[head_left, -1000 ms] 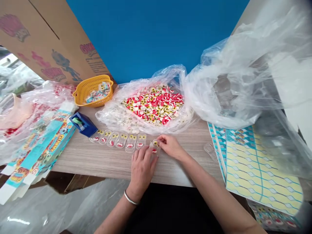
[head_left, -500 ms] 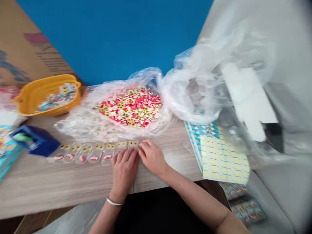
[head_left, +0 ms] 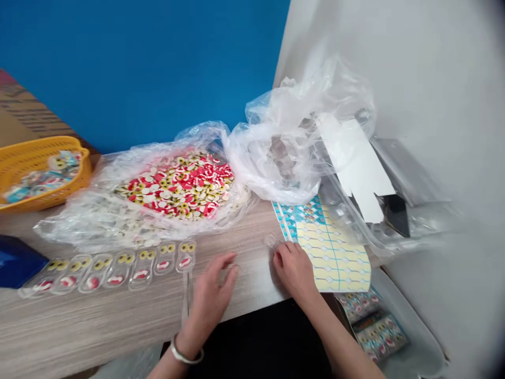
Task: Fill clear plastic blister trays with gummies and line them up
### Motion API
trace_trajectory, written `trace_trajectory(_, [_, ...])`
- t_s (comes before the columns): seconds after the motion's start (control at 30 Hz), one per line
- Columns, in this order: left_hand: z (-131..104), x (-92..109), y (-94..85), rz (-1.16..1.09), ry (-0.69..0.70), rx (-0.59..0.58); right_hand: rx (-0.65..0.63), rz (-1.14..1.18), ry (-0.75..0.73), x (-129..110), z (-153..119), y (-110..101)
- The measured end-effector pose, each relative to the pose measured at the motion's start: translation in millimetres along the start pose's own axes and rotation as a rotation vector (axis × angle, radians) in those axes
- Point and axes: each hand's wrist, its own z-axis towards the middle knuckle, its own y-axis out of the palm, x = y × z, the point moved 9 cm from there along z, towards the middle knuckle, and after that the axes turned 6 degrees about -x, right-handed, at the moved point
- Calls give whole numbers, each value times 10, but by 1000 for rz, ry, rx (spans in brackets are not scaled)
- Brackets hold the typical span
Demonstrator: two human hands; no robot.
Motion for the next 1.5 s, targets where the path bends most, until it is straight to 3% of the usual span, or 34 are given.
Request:
trace_trajectory(0.1, [91, -36, 432, -385, -137, -128, -4, 224, -77, -452, 23, -44])
trace_trajectory(0.17, [155, -39, 477, -535, -153, -106, -36, 350, -181, -794, 69, -127])
trace_trajectory(0.27, [239, -85, 218, -640, -157, 53, -188, 567, -346, -1164, 272, -250])
trace_trajectory(0.33, [285, -124, -9, -703, -173, 141, -280, 684, -380, -1244, 554, -304])
trace_trajectory(0.43, [350, -180, -262, -799, -223, 207, -233, 645, -349, -1220, 1180, -317])
trace_trajectory(0.5, [378, -203, -371, -819, -247, 240, -212, 531, -370, -1281, 1599, -200])
trace_trajectory(0.6, [393, -230, -431, -837, -271, 259, -310, 312, -413, -1456, 2074, 164])
trace_trajectory(0.73, [387, -276, -443, -859, -298, 253, -418, 87, -456, -1593, 2331, 523])
trace_trajectory(0.87, [406, -290, -472, -893, -321, 232, -344, 161, -454, -1550, 2355, 514])
trace_trajectory(1.1, [501, -147, -381, -1061, -367, 109, -146, 605, -414, -1296, 2224, 315])
trace_trajectory(1.3, [510, -75, -351, -1095, -369, 112, -220, 983, -237, -1187, 2036, 173])
trace_trajectory(1.43, [529, -54, -297, -1106, -317, 93, -383, 1106, -316, -1461, 1579, 54])
trace_trajectory(1.5, [535, -65, -292, -1080, -287, 120, -339, 980, -395, -1561, 1380, -19])
